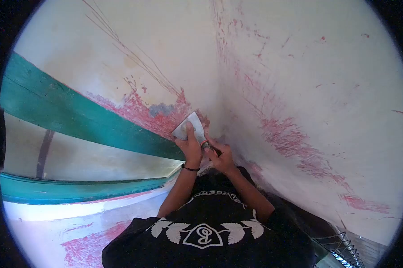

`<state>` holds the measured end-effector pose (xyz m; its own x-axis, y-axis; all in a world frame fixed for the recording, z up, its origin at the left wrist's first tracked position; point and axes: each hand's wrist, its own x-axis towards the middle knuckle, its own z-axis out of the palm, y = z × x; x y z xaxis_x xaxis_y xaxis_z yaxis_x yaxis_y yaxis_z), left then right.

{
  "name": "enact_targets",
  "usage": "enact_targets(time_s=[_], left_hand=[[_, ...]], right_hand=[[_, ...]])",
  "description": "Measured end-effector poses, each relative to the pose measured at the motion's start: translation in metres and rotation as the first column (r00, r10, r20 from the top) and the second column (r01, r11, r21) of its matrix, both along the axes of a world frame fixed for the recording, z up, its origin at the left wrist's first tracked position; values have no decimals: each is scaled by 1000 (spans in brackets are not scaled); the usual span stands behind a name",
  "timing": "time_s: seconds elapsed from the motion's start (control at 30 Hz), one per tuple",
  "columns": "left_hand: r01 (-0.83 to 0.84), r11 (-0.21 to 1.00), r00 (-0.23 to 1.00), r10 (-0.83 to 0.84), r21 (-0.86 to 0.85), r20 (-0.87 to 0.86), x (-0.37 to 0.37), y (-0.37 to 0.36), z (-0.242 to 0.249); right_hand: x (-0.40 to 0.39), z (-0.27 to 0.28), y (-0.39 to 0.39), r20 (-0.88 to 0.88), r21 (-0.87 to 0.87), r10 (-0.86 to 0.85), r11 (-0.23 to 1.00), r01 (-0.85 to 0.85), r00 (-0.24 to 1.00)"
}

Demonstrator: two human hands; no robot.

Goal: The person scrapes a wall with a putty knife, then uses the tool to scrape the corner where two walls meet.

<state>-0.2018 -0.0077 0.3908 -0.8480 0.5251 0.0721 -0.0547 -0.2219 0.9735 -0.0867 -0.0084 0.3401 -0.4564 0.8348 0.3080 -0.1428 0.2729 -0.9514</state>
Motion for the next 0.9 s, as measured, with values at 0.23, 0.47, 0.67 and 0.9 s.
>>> enact_targets(time_s=[0.23,0.47,0.67,0.9], left_hand=[[222,961,941,-255,165,223,-9,5,37],[17,998,995,-23,59,99,5,5,23],[59,981,947,-114,187,301,9,9,21],[112,978,960,-152,177,235,6,4,50]], right_hand=[[-6,33,16,-72,-10,44,999,-45,996],[0,17,7,-30,-86,21,996,-23,999],[7,13,15,20,-3,11,1000,-11,1000],[-1,35,18,3,30,-6,1000,6,1000]])
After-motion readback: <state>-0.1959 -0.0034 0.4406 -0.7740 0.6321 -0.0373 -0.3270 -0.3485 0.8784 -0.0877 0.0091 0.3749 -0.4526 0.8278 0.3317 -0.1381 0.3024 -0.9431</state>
